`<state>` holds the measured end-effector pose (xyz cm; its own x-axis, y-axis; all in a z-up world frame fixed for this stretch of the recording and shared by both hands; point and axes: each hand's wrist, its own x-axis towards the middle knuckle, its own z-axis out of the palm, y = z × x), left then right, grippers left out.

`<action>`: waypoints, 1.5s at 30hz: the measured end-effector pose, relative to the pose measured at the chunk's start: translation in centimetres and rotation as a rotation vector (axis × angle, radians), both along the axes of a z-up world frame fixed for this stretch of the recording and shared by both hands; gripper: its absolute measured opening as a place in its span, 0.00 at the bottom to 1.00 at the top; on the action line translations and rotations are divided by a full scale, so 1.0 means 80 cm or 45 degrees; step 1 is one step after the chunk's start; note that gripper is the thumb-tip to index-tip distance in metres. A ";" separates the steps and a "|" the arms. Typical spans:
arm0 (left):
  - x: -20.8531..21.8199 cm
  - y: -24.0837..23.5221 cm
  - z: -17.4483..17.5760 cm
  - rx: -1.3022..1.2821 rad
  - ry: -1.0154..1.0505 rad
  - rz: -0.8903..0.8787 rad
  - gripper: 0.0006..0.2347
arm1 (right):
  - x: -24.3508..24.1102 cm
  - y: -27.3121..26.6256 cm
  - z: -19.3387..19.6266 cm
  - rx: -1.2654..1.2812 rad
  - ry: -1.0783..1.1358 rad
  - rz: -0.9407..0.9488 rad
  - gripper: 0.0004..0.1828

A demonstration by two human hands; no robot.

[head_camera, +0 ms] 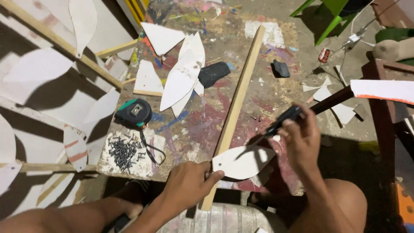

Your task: Sanding the edges of leaf-shaped components and attaching them to a wooden rod using a screwdriver and screws.

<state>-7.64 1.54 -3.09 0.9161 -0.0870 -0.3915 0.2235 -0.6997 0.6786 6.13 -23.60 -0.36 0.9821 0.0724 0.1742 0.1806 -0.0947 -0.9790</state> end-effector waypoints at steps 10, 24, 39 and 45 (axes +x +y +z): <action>0.005 -0.002 -0.019 0.225 -0.236 -0.278 0.27 | -0.052 0.039 -0.006 -0.191 -0.332 0.343 0.26; 0.009 -0.003 -0.013 0.241 -0.161 -0.252 0.27 | -0.062 0.030 -0.016 -0.172 -0.429 0.391 0.27; -0.003 -0.014 -0.036 0.419 -0.341 -0.244 0.27 | -0.076 0.029 0.037 -0.563 -0.649 0.501 0.24; -0.003 -0.016 -0.037 0.517 -0.285 -0.319 0.22 | -0.083 0.036 0.070 -0.908 -0.780 0.585 0.22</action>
